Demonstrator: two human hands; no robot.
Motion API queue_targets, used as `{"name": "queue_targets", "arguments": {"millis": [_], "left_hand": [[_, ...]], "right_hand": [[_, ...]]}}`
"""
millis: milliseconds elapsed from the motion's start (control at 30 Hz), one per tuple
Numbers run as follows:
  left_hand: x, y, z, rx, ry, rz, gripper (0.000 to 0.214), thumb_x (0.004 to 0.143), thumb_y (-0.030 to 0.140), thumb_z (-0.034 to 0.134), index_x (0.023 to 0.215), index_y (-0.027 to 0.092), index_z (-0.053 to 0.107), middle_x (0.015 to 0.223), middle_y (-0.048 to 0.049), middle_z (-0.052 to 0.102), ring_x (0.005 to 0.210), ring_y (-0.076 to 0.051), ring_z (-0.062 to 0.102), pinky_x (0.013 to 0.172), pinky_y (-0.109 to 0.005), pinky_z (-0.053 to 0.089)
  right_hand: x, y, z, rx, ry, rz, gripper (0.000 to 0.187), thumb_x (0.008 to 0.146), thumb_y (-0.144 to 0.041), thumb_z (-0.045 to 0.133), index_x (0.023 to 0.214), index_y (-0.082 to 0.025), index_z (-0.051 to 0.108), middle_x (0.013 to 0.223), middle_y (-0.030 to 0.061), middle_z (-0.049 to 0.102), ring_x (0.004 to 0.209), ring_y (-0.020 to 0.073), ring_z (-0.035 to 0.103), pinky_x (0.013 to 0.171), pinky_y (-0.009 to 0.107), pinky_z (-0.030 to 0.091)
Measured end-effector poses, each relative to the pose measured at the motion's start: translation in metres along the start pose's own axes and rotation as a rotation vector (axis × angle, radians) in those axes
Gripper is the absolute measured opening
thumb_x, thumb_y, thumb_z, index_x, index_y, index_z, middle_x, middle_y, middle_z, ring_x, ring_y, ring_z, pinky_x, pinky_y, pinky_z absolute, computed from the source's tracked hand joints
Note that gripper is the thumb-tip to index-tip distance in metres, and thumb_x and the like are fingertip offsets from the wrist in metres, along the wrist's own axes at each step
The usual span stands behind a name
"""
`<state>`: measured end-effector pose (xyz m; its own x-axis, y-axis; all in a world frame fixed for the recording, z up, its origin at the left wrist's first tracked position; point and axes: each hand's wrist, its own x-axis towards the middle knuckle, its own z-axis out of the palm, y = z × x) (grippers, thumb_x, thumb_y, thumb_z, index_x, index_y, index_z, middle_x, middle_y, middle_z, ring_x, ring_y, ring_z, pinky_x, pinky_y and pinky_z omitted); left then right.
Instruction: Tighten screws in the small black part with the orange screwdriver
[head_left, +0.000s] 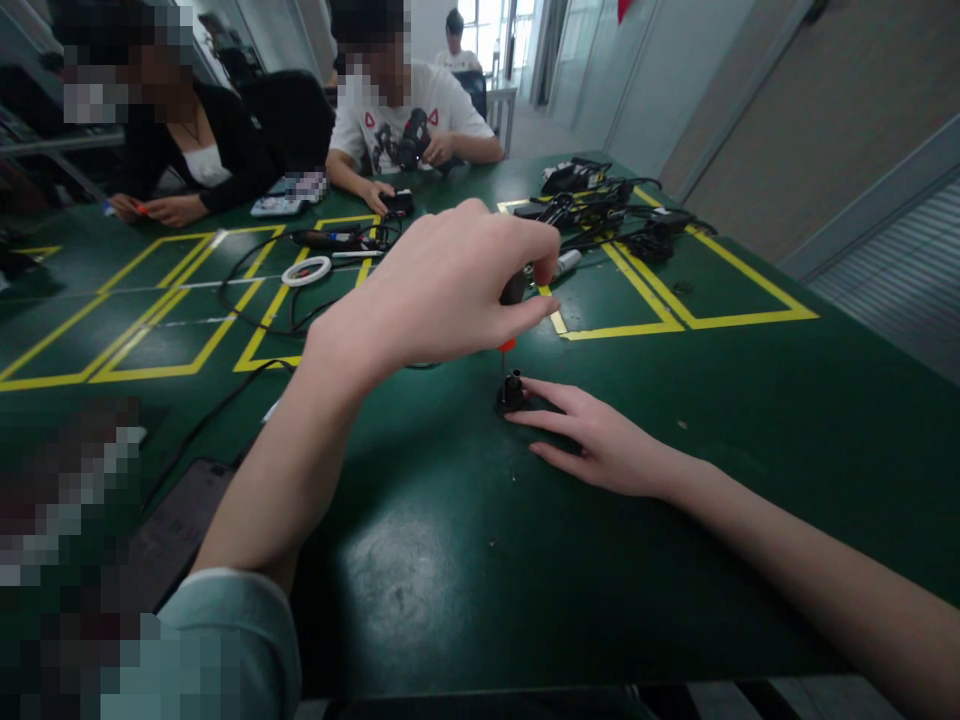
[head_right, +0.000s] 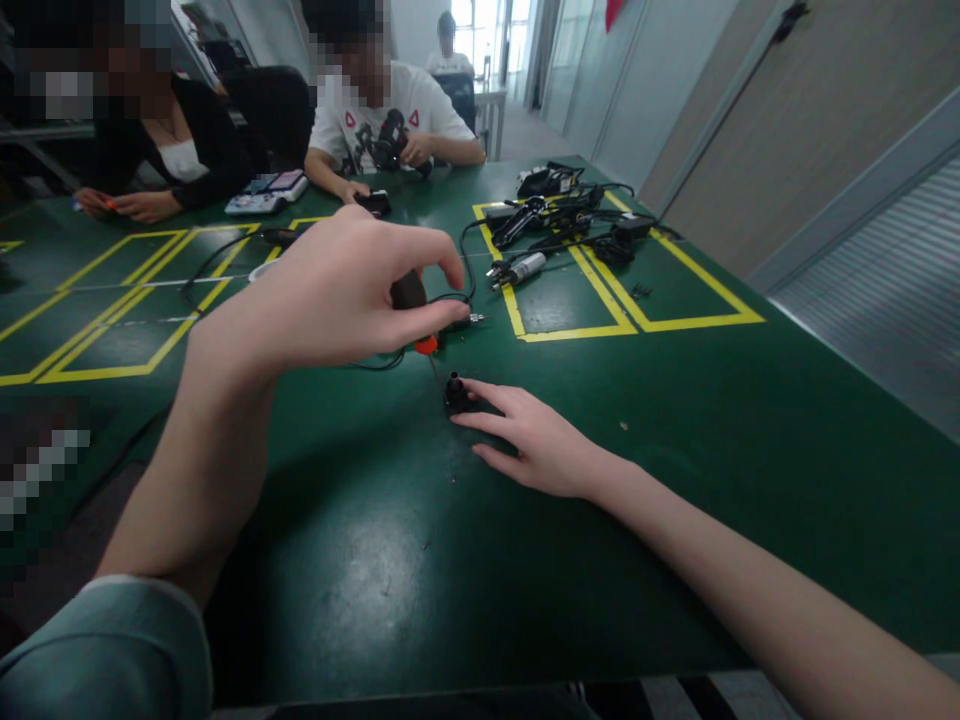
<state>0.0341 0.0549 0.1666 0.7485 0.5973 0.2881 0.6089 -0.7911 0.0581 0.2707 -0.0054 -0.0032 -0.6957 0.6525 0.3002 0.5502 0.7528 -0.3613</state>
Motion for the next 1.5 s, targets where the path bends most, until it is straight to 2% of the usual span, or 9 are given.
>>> {"name": "queue_targets", "arguments": {"millis": [233, 333, 433, 567, 667, 800, 967, 1200, 1500], "left_hand": [[-0.005, -0.001, -0.014, -0.121, -0.038, -0.056, 0.018, 0.096, 0.033, 0.063, 0.102, 0.022, 0.077, 0.072, 0.0003, 0.075, 0.063, -0.017, 0.069, 0.063, -0.027, 0.046], [-0.004, -0.008, -0.011, -0.112, -0.128, -0.078, 0.017, 0.093, 0.031, 0.064, 0.1, 0.022, 0.076, 0.072, 0.0002, 0.075, 0.063, -0.017, 0.068, 0.063, -0.027, 0.045], [0.003, -0.02, 0.006, -0.105, -0.314, -0.091, 0.02, 0.09, 0.033, 0.067, 0.103, 0.022, 0.076, 0.085, -0.0013, 0.079, 0.071, -0.017, 0.069, 0.067, -0.027, 0.047], [0.017, -0.037, 0.046, -0.095, -0.667, -0.159, 0.037, 0.087, 0.038, 0.072, 0.119, 0.021, 0.074, 0.108, -0.0054, 0.081, 0.088, -0.02, 0.072, 0.071, -0.026, 0.049], [0.022, -0.043, 0.071, -0.04, -0.754, -0.23, 0.048, 0.084, 0.039, 0.073, 0.128, 0.021, 0.071, 0.12, -0.0082, 0.079, 0.093, -0.023, 0.072, 0.068, -0.027, 0.047], [0.024, -0.041, 0.085, -0.066, -0.757, -0.185, 0.057, 0.077, 0.031, 0.079, 0.132, 0.02, 0.066, 0.124, -0.008, 0.076, 0.097, -0.023, 0.071, 0.068, -0.026, 0.046], [0.025, -0.033, 0.079, -0.183, -0.719, -0.099, 0.073, 0.066, 0.032, 0.086, 0.135, 0.023, 0.064, 0.13, -0.0063, 0.073, 0.1, -0.023, 0.069, 0.071, -0.025, 0.046], [0.021, -0.014, 0.069, -0.273, -0.695, -0.06, 0.04, 0.071, 0.021, 0.083, 0.109, 0.02, 0.071, 0.096, 0.0003, 0.078, 0.081, -0.018, 0.068, 0.065, -0.026, 0.042], [0.016, 0.0, 0.069, -0.159, -0.611, -0.013, 0.036, 0.071, 0.015, 0.086, 0.103, 0.019, 0.071, 0.088, 0.0003, 0.078, 0.074, -0.018, 0.068, 0.061, -0.027, 0.041]], "right_hand": [[0.001, -0.002, -0.002, -0.011, -0.015, -0.014, 0.039, 0.102, -0.023, 0.063, 0.14, -0.02, 0.071, 0.162, 0.0222, 0.055, 0.145, 0.0368, 0.061, 0.113, 0.06, 0.057], [0.001, -0.002, -0.003, -0.003, -0.016, 0.0, 0.04, 0.101, -0.023, 0.064, 0.141, -0.023, 0.071, 0.164, 0.0196, 0.054, 0.147, 0.0358, 0.06, 0.114, 0.059, 0.057], [0.001, -0.002, -0.002, -0.024, -0.021, -0.004, 0.04, 0.102, -0.025, 0.063, 0.141, -0.023, 0.071, 0.164, 0.0195, 0.055, 0.147, 0.0347, 0.059, 0.115, 0.057, 0.057], [0.0, 0.0, -0.001, -0.032, -0.013, -0.017, 0.039, 0.103, -0.026, 0.062, 0.141, -0.022, 0.071, 0.163, 0.0194, 0.055, 0.148, 0.0335, 0.059, 0.116, 0.055, 0.056], [0.0, 0.002, 0.0, -0.032, -0.01, -0.028, 0.04, 0.103, -0.026, 0.062, 0.142, -0.021, 0.07, 0.162, 0.0199, 0.056, 0.147, 0.0339, 0.059, 0.116, 0.055, 0.056], [0.0, 0.002, 0.002, -0.027, 0.013, -0.028, 0.04, 0.102, -0.025, 0.063, 0.142, -0.024, 0.071, 0.162, 0.0186, 0.056, 0.146, 0.0343, 0.06, 0.115, 0.054, 0.057], [0.002, 0.0, 0.006, -0.038, 0.036, -0.015, 0.043, 0.103, -0.023, 0.062, 0.145, -0.022, 0.069, 0.159, 0.0217, 0.058, 0.143, 0.0365, 0.062, 0.112, 0.057, 0.058], [0.004, 0.001, 0.006, -0.033, 0.04, -0.013, 0.039, 0.102, -0.025, 0.063, 0.14, -0.022, 0.073, 0.152, 0.0213, 0.064, 0.138, 0.0355, 0.066, 0.11, 0.056, 0.059], [0.004, 0.003, 0.009, -0.006, 0.074, -0.04, 0.037, 0.101, -0.026, 0.064, 0.137, -0.022, 0.073, 0.147, 0.0206, 0.066, 0.133, 0.0354, 0.068, 0.107, 0.056, 0.061]]}}
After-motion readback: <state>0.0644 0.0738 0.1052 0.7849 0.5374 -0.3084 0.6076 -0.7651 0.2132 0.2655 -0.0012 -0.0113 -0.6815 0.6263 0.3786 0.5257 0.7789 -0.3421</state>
